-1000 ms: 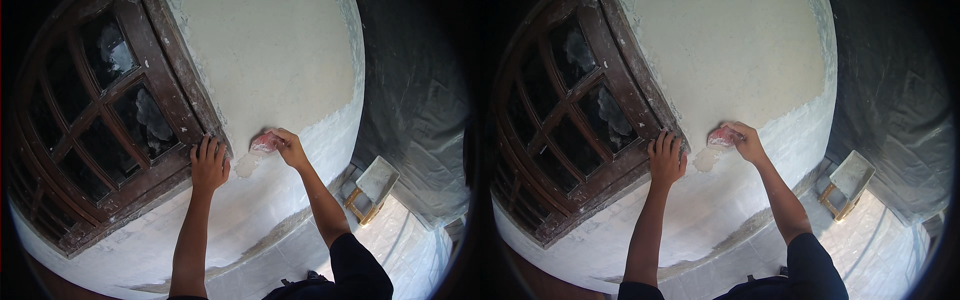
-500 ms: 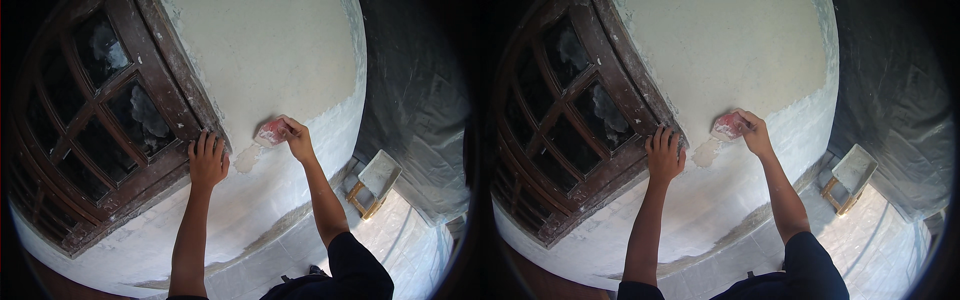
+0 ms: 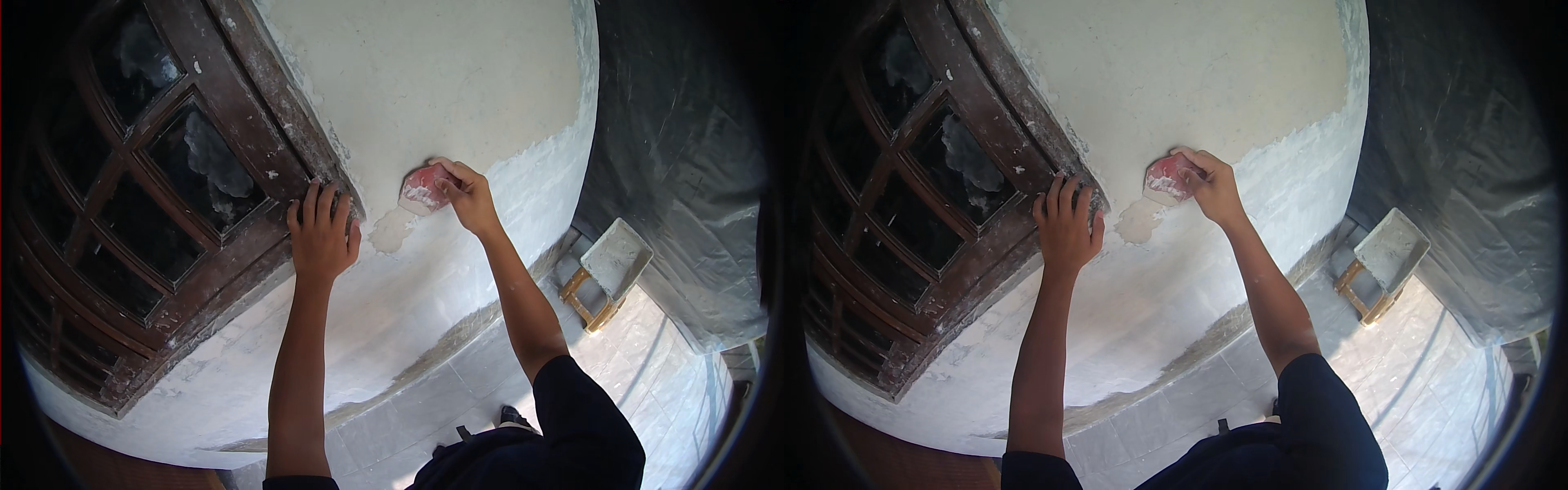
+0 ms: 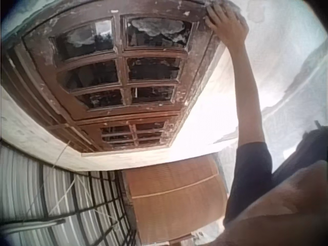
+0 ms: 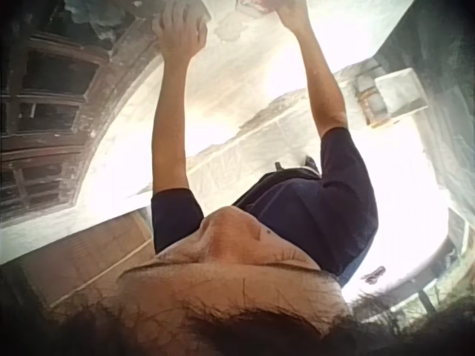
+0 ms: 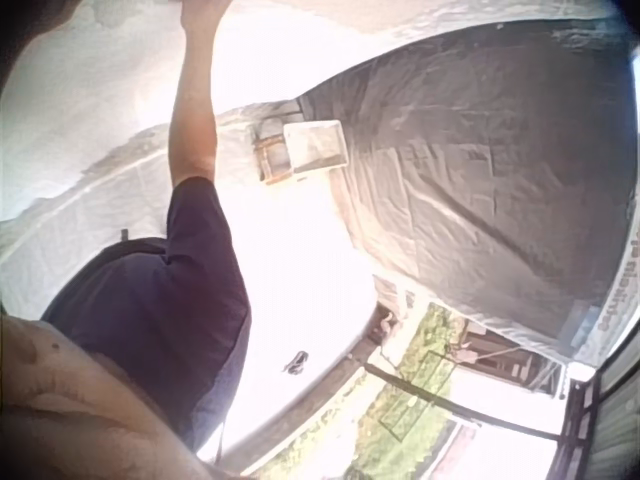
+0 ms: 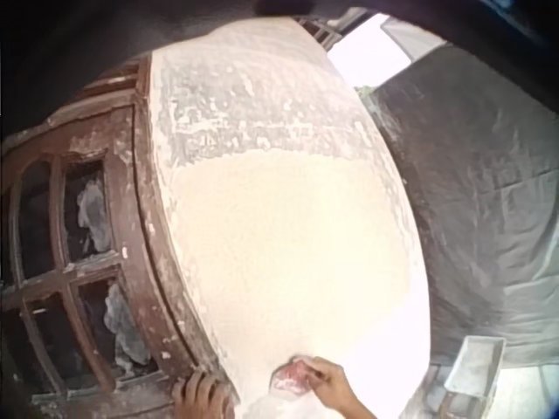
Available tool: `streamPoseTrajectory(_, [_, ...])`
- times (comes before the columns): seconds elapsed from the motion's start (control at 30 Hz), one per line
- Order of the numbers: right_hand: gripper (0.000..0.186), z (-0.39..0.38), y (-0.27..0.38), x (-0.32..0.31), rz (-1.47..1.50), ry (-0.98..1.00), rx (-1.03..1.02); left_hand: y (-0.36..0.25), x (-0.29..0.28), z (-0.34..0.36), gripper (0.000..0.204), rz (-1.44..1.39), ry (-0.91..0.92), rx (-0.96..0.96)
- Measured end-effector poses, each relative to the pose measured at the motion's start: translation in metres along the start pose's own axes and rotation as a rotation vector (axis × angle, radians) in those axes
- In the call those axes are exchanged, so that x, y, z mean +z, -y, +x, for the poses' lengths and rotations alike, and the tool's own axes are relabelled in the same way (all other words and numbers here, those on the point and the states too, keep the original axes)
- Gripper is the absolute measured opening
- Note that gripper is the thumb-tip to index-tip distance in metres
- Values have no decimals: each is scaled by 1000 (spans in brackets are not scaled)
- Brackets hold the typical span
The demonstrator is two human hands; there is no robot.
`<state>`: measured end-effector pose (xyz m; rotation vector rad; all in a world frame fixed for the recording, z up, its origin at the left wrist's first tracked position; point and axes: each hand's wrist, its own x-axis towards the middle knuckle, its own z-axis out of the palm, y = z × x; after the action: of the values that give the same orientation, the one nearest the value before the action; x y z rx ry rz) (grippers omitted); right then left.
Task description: The person applies plaster to a wall surface near a window frame with a putty knife, smoothing the plaster onto the wall.
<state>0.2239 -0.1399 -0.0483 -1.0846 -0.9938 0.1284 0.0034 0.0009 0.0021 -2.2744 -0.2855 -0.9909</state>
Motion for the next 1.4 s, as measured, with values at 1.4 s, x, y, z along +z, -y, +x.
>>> streamPoseTrajectory(1.4, [38, -59, -30, 36, 428, -482, 112, -4, 1, -1, 40, 48, 27, 23])
